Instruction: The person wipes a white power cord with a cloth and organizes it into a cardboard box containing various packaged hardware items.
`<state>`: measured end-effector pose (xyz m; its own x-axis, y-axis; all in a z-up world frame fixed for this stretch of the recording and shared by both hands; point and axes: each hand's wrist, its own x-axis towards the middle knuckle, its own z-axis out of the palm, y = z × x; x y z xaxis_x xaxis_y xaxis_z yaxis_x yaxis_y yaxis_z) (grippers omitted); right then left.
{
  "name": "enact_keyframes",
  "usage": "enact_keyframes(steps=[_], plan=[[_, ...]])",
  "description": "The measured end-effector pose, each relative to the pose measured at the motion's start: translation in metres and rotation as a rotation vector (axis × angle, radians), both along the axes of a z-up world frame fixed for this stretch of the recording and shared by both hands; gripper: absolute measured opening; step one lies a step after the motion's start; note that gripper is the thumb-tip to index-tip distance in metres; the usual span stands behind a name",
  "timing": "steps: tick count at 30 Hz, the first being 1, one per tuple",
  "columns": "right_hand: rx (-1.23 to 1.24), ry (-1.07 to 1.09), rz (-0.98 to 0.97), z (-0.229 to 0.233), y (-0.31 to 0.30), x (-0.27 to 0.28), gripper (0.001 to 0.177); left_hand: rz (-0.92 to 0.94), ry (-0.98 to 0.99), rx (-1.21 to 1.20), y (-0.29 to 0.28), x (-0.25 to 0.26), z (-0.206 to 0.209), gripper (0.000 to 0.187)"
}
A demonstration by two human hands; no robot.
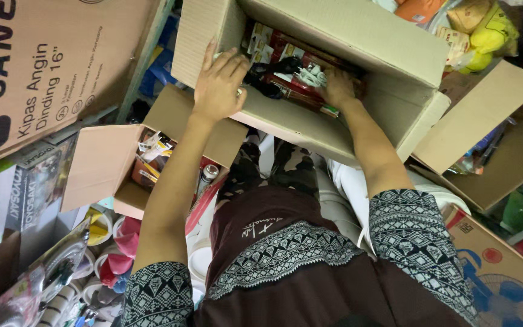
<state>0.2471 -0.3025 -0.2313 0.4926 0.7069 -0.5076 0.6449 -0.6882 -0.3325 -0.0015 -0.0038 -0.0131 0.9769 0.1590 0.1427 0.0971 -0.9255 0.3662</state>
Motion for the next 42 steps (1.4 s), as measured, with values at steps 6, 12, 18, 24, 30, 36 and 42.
enact_keyframes(steps=[6,12,18,24,30,36,42], plan=[[0.075,0.015,-0.025,-0.010,-0.007,0.005,0.073,-0.004,0.038,-0.012,-0.002,-0.001,0.002,0.057],[0.073,0.101,-0.077,-0.012,-0.012,0.015,0.054,0.002,0.012,-0.004,-0.001,0.001,0.001,0.053],[-0.035,0.081,-0.062,-0.007,-0.009,0.016,0.046,-0.002,-0.014,0.002,-0.001,0.001,0.003,0.051],[-0.022,0.062,-0.080,0.030,0.002,0.017,0.044,-0.015,0.014,0.004,0.000,0.004,0.008,0.051],[0.005,0.135,0.062,0.110,0.026,-0.001,0.041,-0.016,-0.032,-0.023,0.001,0.002,0.010,0.051],[0.355,0.075,0.071,0.186,0.013,-0.045,0.025,-0.015,-0.039,-0.049,-0.001,0.000,0.011,0.048],[0.749,0.099,-0.276,0.248,-0.005,-0.109,0.022,-0.039,-0.099,-0.019,0.001,0.000,0.004,0.051]])
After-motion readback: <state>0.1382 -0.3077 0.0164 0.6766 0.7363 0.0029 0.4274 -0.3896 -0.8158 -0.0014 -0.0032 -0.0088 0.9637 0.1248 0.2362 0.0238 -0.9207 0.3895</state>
